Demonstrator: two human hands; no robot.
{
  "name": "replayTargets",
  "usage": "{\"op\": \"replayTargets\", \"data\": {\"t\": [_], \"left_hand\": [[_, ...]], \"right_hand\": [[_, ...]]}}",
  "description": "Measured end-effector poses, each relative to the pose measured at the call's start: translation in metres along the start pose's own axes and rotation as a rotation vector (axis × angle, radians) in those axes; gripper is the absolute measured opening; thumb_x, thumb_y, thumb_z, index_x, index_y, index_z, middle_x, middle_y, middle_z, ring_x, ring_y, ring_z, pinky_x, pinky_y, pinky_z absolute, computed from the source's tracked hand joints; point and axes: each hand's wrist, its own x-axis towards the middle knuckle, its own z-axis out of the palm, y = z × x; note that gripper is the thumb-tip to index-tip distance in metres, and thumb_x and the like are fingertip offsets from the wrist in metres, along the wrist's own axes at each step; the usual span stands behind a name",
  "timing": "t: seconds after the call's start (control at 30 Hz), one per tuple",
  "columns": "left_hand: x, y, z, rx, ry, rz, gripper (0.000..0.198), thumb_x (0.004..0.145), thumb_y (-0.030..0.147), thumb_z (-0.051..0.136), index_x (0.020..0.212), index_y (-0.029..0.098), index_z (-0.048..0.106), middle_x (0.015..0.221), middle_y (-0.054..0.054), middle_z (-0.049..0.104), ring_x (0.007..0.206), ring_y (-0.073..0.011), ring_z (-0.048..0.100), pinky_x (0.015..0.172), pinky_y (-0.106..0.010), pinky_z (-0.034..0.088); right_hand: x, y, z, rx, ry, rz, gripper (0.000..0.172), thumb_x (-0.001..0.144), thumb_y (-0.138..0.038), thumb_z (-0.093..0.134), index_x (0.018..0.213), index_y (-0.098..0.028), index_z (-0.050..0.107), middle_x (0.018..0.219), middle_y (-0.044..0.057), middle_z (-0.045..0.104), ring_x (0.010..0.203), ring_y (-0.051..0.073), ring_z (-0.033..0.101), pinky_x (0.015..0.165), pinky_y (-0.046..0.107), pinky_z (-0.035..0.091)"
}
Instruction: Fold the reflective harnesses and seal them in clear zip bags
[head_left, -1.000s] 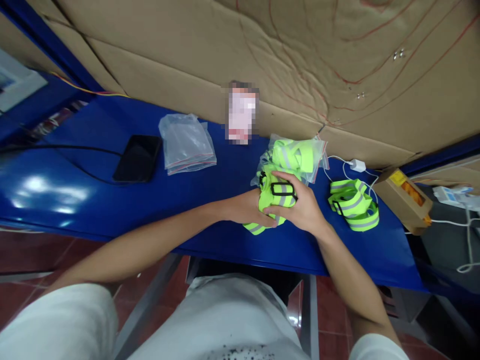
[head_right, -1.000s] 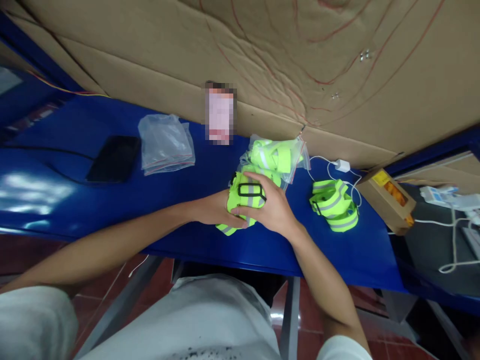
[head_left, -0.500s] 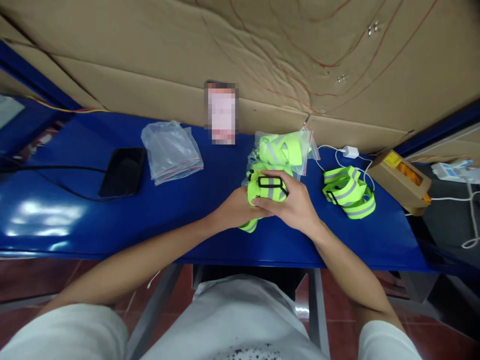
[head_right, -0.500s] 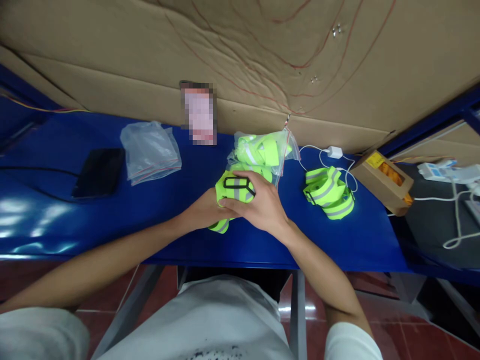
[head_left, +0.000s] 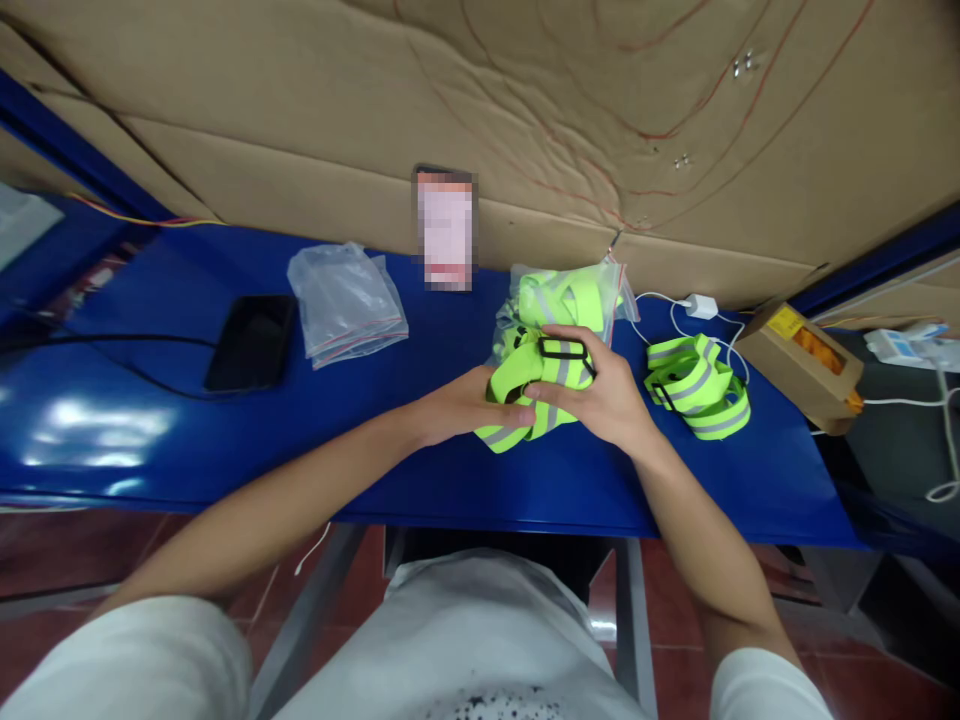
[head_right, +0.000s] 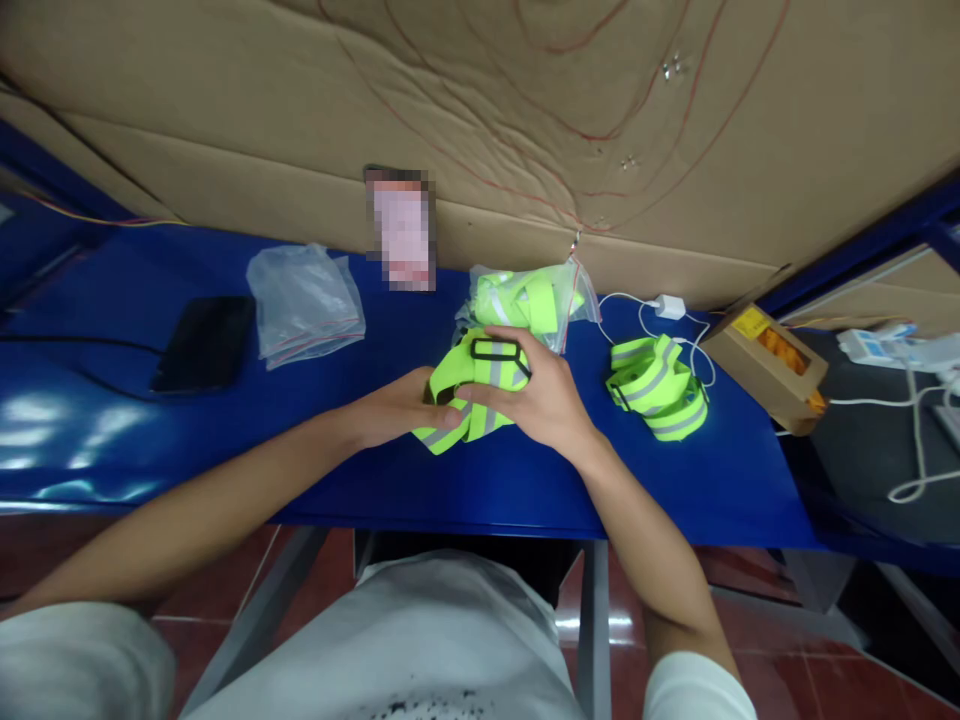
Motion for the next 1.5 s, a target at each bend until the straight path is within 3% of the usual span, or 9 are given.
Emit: {"op": "replayTargets", "data": {"t": [0.2,0.33,0.47,0.7,0.9,1.0,1.23,1.37,1.5], "left_hand": [[0.001,-0.001,-0.018,-0.097,-0.168,-0.076,0.075,0.058,0.076,0.085,0.095,0.012,0.071,0.081,-0.003,0.068,0.074,-0.0157,0.062,0.067,-0.025,0.049],[0.005,-0.003,-0.016,0.030,-0.097,-0.081,0.047,0.069,0.049,0.092,0.093,0.014,0.071,0.077,0.001,0.065,0.072,-0.0121,0.059,0.067,-0.022,0.048],[0.007,-0.008,-0.003,-0.037,-0.104,-0.041,0.054,0.061,0.031,0.097,0.106,0.016,0.070,0.091,-0.001,0.071,0.083,-0.0165,0.066,0.078,-0.028,0.054],[0.005,-0.020,0.017,-0.163,-0.049,-0.071,0.038,0.069,0.031,0.092,0.098,0.014,0.074,0.087,-0.007,0.077,0.082,-0.0202,0.074,0.083,-0.034,0.059],[-0.008,0.002,-0.003,-0.133,-0.253,-0.059,0.032,0.073,0.041,0.089,0.085,0.013,0.078,0.080,-0.008,0.077,0.075,-0.0194,0.073,0.074,-0.029,0.060],[-0.011,0.006,-0.005,-0.019,-0.388,-0.044,0.028,0.079,0.039,0.085,0.089,0.014,0.079,0.086,-0.009,0.079,0.080,-0.0201,0.074,0.076,-0.028,0.061],[-0.006,-0.004,0.007,0.112,-0.343,0.026,0.033,0.078,0.030,0.086,0.105,0.015,0.075,0.096,-0.009,0.079,0.086,-0.0213,0.076,0.079,-0.030,0.062],[-0.010,0.003,-0.004,0.303,-0.256,0.058,0.042,0.076,0.035,0.086,0.112,0.016,0.074,0.106,-0.010,0.078,0.099,-0.0255,0.075,0.086,-0.033,0.061],[-0.018,0.028,-0.029,0.448,-0.146,0.188,0.109,0.042,0.030,0.103,0.141,0.026,0.059,0.148,-0.010,0.058,0.140,-0.0323,0.053,0.111,-0.041,0.050]], "right_hand": [[0.004,0.001,-0.011,-0.057,-0.113,0.008,0.064,0.070,-0.049,0.090,0.125,-0.027,0.066,0.126,0.003,0.073,0.118,0.028,0.069,0.102,0.042,0.053],[0.004,0.005,-0.010,-0.162,-0.122,-0.029,0.066,0.071,-0.049,0.089,0.128,-0.027,0.064,0.127,0.004,0.073,0.119,0.029,0.069,0.101,0.042,0.054],[-0.001,0.003,0.000,-0.254,-0.106,-0.071,0.069,0.072,-0.049,0.088,0.132,-0.026,0.062,0.132,0.007,0.070,0.123,0.030,0.067,0.105,0.045,0.053],[-0.004,-0.004,0.009,-0.108,-0.198,-0.014,0.065,0.078,-0.056,0.082,0.131,-0.025,0.062,0.131,0.009,0.070,0.124,0.029,0.066,0.108,0.046,0.051],[-0.002,-0.002,-0.031,0.090,-0.497,-0.124,0.108,0.067,-0.058,0.090,0.159,-0.033,0.038,0.164,0.006,0.042,0.152,0.029,0.039,0.121,0.047,0.041],[-0.003,0.000,-0.036,0.241,-0.499,-0.022,0.090,0.076,-0.074,0.074,0.152,-0.033,0.050,0.155,0.006,0.054,0.144,0.029,0.051,0.109,0.048,0.053],[-0.002,0.009,-0.014,0.517,-0.589,0.333,0.057,0.085,-0.063,0.072,0.124,-0.022,0.074,0.105,0.006,0.080,0.096,0.023,0.077,0.086,0.038,0.064],[-0.003,0.002,-0.032,0.284,-0.385,0.149,0.044,0.084,-0.052,0.078,0.117,-0.023,0.075,0.105,0.004,0.079,0.094,0.023,0.075,0.086,0.038,0.063],[-0.010,-0.018,-0.052,-0.154,-0.090,-0.191,0.038,0.084,-0.042,0.081,0.118,-0.027,0.073,0.112,0.005,0.077,0.101,0.026,0.072,0.090,0.041,0.060]]}}
